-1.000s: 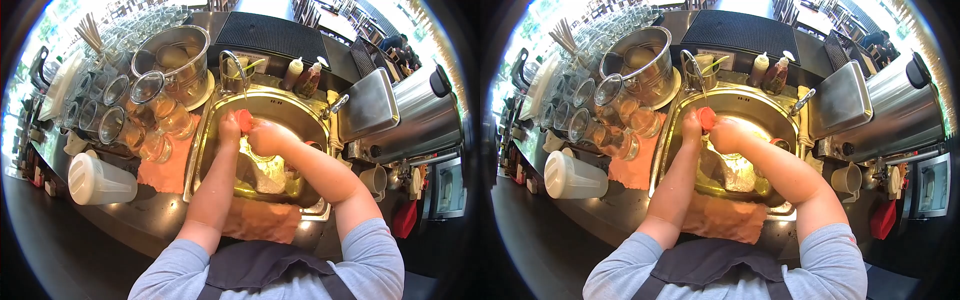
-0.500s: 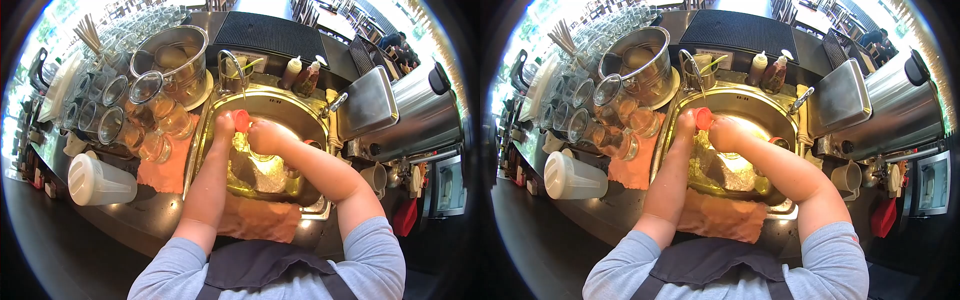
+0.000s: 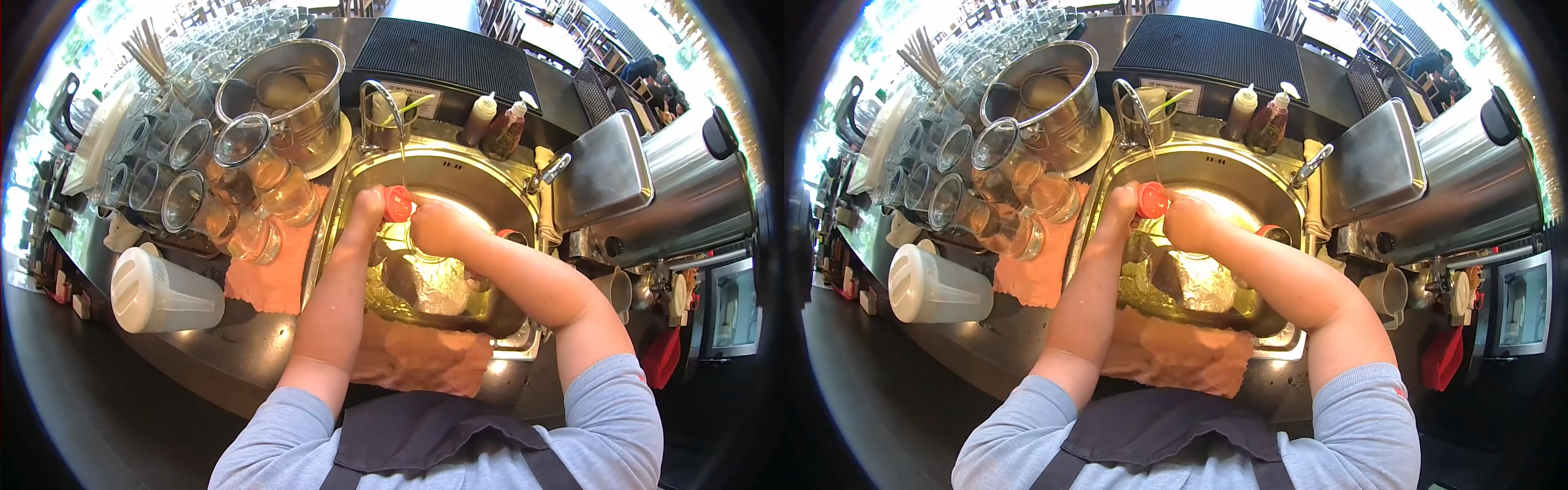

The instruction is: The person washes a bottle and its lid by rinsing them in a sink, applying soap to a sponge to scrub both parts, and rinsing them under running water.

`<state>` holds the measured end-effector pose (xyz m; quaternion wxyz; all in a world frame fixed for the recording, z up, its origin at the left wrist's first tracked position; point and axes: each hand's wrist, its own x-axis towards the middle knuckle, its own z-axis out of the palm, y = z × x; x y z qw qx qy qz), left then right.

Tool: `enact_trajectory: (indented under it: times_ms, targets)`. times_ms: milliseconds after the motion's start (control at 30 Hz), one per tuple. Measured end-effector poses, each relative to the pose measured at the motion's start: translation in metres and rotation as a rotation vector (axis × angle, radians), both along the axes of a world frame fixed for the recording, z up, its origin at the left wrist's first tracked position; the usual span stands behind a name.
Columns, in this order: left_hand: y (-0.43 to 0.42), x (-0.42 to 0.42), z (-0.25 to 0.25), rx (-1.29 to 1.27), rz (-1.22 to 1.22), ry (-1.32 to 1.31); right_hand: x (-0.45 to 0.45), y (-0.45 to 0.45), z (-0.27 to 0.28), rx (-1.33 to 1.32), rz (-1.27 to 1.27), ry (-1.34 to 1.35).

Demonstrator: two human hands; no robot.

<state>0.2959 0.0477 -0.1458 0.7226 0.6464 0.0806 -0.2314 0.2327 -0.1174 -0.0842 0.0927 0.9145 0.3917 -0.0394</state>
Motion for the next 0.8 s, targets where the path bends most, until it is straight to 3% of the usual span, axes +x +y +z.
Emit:
enact_trajectory:
  times_ms: [67, 200, 267, 400, 433, 500, 633, 700, 767, 800]
  targets:
    - [-0.002, 0.009, -0.017, 0.116, 0.029, -0.257, -0.004, 0.007, 0.008, -0.206, 0.065, 0.062]
    - [-0.002, 0.014, -0.018, 0.122, 0.019, -0.466, -0.013, 0.008, 0.006, -0.135, 0.085, -0.010]
    - [-0.005, 0.007, -0.008, -0.072, 0.093, -0.385, -0.012, 0.014, 0.016, 0.019, -0.009, 0.151]
    - [-0.004, 0.007, -0.015, -0.115, 0.129, -0.345, -0.011, 0.013, 0.012, 0.509, -0.021, 0.219]
    - [-0.004, 0.008, -0.018, -0.122, 0.138, -0.354, -0.012, 0.015, 0.016, 0.510, -0.022, 0.220]
    - [-0.002, 0.009, -0.024, -0.128, 0.146, -0.362, -0.018, 0.018, 0.025, 0.626, -0.229, 0.405]
    - [-0.001, 0.007, -0.024, 0.152, 0.097, -0.705, -0.020, 0.016, 0.024, 0.778, -0.358, 0.538]
    - [-0.002, 0.004, -0.019, 0.225, 0.088, -0.809, -0.020, 0.011, 0.019, 0.999, -0.490, 0.691]
    - [-0.005, -0.001, -0.013, -0.052, 0.126, -0.392, -0.021, 0.011, 0.026, 0.993, -0.492, 0.741]
    - [-0.006, -0.003, -0.008, -0.052, 0.122, -0.392, -0.023, 0.011, 0.030, 0.986, -0.496, 0.789]
